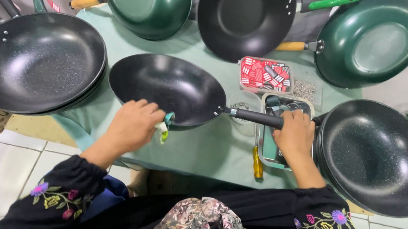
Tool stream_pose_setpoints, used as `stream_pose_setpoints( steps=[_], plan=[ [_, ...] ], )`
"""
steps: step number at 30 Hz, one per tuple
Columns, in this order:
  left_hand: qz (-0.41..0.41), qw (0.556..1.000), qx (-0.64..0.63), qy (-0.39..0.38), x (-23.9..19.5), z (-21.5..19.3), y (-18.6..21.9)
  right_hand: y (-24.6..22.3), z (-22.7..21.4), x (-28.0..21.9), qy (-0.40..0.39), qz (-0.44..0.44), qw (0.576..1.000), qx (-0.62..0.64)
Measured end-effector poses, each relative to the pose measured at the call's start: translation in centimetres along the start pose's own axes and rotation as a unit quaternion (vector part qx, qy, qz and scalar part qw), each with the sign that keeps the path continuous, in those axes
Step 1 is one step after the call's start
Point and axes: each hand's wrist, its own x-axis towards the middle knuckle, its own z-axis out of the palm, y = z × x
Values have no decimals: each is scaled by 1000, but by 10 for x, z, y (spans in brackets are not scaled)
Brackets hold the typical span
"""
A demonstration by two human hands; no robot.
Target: Wiping the interior of a frying pan and attaching a handle using a screwdriver.
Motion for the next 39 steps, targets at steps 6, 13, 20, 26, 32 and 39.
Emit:
stream_pose_setpoints(
  steps=[6, 13, 20, 26, 32, 39],
  plan=[
    [20, 997, -49, 49, 51, -48, -35, 8, -4, 0, 113, -52, 992, 2],
    [-19, 991, -127, 35, 128, -79, -65, 3, -31, -10, 54, -42, 998, 12],
    [-125, 956, -220, -149, 199, -46, -84, -5, -42, -8, -198, 25, 978, 53],
    [-152, 932, -264, -194, 229, 5, -90, -2, -37, -4, -265, 48, 962, 54],
    [-199, 924, -276, -172, 238, 42, -88, -6, -38, 3, -278, 53, 956, 77],
    [-172, 970, -172, -7, 218, 118, -90, -11, -42, 5, -306, 77, 946, 75]
  ],
)
